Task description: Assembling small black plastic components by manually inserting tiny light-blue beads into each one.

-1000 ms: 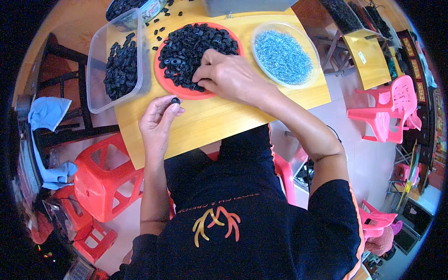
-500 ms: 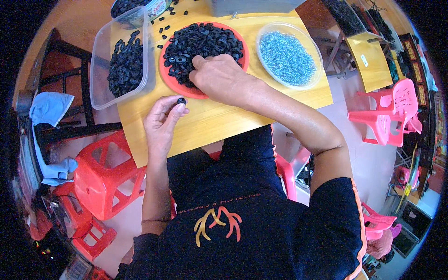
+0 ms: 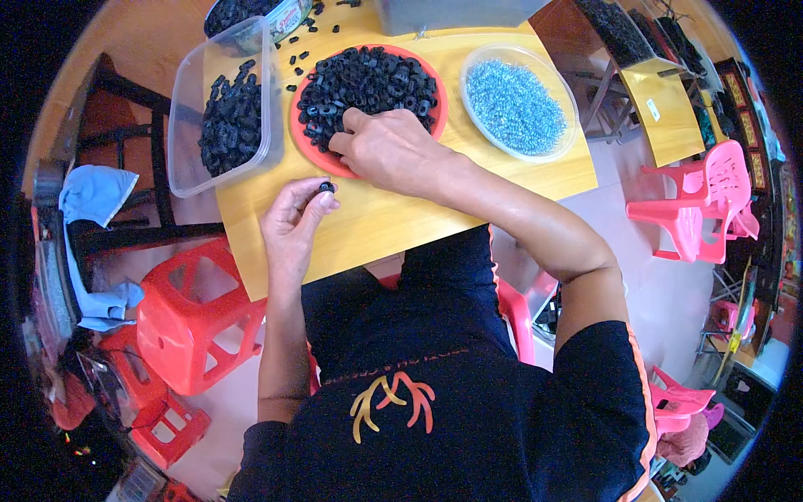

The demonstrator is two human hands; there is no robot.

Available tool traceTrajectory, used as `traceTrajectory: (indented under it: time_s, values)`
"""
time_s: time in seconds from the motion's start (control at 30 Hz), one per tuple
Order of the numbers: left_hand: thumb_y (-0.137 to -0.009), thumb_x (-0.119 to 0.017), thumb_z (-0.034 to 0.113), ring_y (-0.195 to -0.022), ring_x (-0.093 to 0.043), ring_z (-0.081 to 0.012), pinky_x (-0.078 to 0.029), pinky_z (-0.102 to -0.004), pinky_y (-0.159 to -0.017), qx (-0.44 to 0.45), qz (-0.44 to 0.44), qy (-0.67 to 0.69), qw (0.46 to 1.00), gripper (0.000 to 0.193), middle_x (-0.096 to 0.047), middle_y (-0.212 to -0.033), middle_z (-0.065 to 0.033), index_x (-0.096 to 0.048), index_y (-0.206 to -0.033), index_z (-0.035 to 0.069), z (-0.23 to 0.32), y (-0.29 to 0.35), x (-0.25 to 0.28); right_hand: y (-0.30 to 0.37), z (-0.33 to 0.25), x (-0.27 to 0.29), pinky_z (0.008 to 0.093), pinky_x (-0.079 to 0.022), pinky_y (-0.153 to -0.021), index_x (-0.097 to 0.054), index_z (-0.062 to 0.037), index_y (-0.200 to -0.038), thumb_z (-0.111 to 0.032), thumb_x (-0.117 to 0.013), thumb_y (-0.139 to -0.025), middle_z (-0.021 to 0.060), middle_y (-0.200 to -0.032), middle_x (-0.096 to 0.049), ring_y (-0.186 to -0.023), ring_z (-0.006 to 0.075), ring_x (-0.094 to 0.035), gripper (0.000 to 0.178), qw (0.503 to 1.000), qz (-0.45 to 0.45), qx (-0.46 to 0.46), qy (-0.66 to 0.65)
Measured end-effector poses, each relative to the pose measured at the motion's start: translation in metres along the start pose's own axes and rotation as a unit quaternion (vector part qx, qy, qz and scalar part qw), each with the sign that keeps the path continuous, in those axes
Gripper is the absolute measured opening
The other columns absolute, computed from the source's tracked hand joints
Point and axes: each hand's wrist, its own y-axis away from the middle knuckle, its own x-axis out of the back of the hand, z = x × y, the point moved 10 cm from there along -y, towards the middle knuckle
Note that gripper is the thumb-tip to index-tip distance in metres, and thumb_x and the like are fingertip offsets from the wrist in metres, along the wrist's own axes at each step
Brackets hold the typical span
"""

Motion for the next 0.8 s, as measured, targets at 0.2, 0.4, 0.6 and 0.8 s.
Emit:
traceTrajectory:
  time_s: [0.2,0.4,0.6,0.8]
  values:
    - [-0.087,-0.063,0.0,-0.082,-0.062,-0.0097,-0.049,-0.0231,-0.076,0.008,0.004,0.002,1.0,0.016,-0.064,-0.091,-0.0042,-0.064,-0.103,-0.003,-0.003,0.0,0.001,-0.001,0.004,-0.002,0.0422,-0.051,-0.063,-0.066,-0.0066,-0.088,-0.018,-0.062,-0.082,0.01,-0.087,-0.06,-0.074,0.0304,-0.063,0.014,0.999,-0.038,-0.011,-0.02]
    - [-0.088,-0.063,0.0,-0.082,-0.062,-0.0099,-0.049,-0.0231,-0.076,0.009,0.003,-0.001,1.0,0.016,-0.065,-0.092,-0.0043,-0.064,-0.103,-0.003,-0.003,0.0,0.002,0.008,0.0,-0.002,0.0423,-0.05,-0.064,-0.064,-0.0045,-0.09,-0.017,-0.062,-0.083,0.0108,-0.089,-0.06,-0.076,0.0318,-0.063,0.015,0.998,-0.037,0.009,-0.054]
    - [-0.088,-0.062,0.0,-0.082,-0.062,-0.0094,-0.049,-0.023,-0.075,0.006,0.002,0.008,1.0,0.017,-0.065,-0.092,-0.004,-0.064,-0.104,-0.003,-0.003,0.0,0.001,0.022,-0.004,0.011,0.0418,-0.05,-0.065,-0.062,-0.0039,-0.09,-0.019,-0.068,-0.081,0.01,-0.091,-0.06,-0.079,0.0324,-0.062,0.018,0.994,0.022,0.018,-0.108]
    - [-0.088,-0.062,-0.001,-0.082,-0.062,-0.0094,-0.049,-0.023,-0.076,0.003,-0.002,-0.004,1.0,0.018,-0.064,-0.091,-0.0036,-0.064,-0.105,-0.003,-0.001,-0.002,0.0,0.027,-0.004,0.007,0.0413,-0.05,-0.068,-0.062,-0.0042,-0.093,-0.017,-0.07,-0.079,0.0098,-0.093,-0.06,-0.082,0.0318,-0.062,0.021,0.989,0.029,0.028,-0.144]
